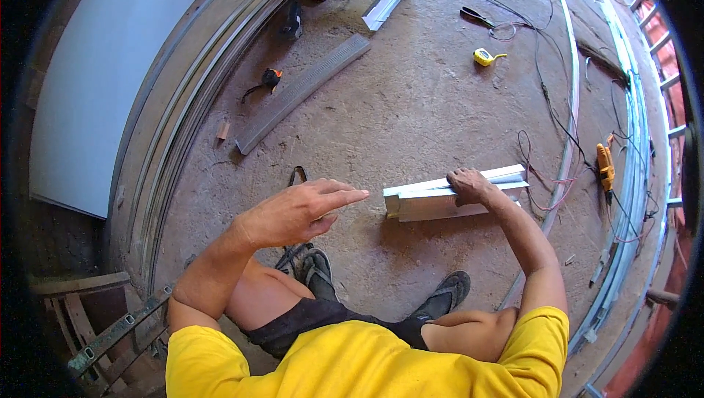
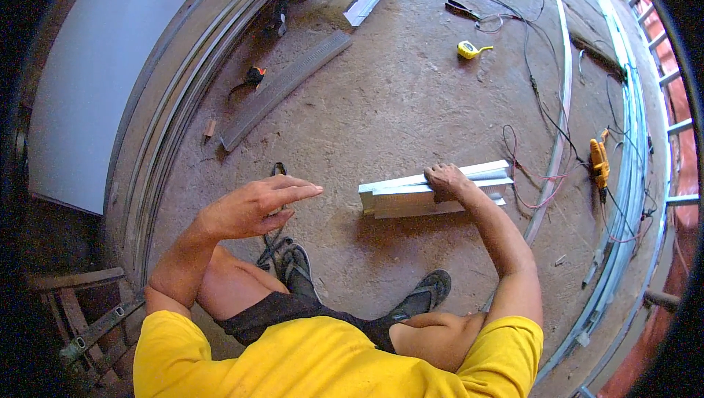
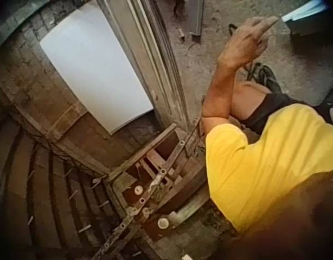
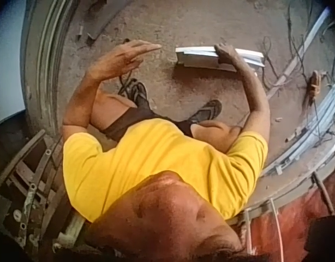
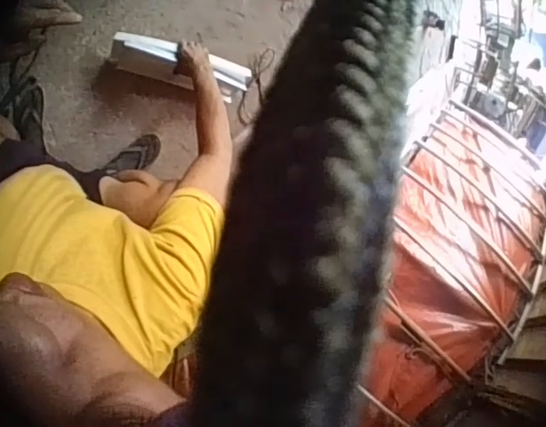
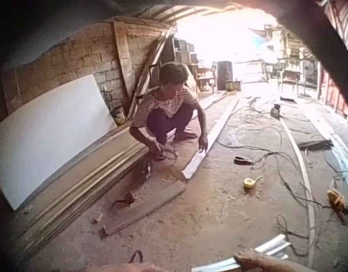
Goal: The recorder is installing metal wall studs for a frame while an assistant cuts metal pieces with an angle grinder.
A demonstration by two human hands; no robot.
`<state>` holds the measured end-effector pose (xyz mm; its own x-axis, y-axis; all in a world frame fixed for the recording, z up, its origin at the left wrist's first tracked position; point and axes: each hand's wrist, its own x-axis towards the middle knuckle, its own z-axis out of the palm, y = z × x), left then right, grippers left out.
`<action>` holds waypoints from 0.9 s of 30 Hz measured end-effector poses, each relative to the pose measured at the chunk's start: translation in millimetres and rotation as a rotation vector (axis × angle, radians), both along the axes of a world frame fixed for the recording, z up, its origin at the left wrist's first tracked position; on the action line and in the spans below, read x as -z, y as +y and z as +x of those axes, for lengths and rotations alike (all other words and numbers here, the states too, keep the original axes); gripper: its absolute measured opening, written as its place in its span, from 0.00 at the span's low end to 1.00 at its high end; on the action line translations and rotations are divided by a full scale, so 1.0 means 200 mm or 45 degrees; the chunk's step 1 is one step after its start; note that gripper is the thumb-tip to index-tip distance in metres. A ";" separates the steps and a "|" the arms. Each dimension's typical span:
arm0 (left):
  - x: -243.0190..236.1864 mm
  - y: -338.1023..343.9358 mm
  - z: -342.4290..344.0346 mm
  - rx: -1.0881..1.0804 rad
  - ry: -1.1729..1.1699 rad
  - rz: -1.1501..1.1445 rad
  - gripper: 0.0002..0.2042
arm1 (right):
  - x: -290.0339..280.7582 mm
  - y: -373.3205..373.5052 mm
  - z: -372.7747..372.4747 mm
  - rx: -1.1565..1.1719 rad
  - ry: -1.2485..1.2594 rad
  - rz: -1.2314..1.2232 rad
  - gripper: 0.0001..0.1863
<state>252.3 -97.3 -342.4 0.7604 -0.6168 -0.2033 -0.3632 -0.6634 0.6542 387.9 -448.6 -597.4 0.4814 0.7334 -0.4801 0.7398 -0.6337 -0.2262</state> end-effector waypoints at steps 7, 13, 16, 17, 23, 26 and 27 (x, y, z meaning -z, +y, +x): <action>-0.01 -0.01 0.00 -0.013 0.026 0.036 0.30 | -0.02 0.01 -0.01 0.023 0.013 -0.048 0.30; -0.02 -0.01 0.00 -0.003 0.017 0.032 0.29 | -0.01 0.01 0.00 0.023 0.029 -0.059 0.32; -0.01 -0.01 0.01 0.005 0.034 0.020 0.30 | -0.01 0.01 0.00 0.027 0.033 -0.069 0.32; -0.01 -0.01 0.00 0.010 0.036 0.022 0.30 | -0.01 0.01 -0.01 0.026 0.026 -0.055 0.32; -0.03 -0.02 0.01 0.003 0.023 0.014 0.30 | -0.02 0.01 -0.01 0.032 0.026 -0.045 0.32; -0.03 -0.03 0.01 0.000 0.025 0.041 0.30 | -0.02 0.00 0.00 0.036 0.033 -0.060 0.32; -0.03 -0.03 0.01 -0.011 0.025 0.057 0.30 | -0.01 0.00 0.00 0.020 0.018 -0.062 0.32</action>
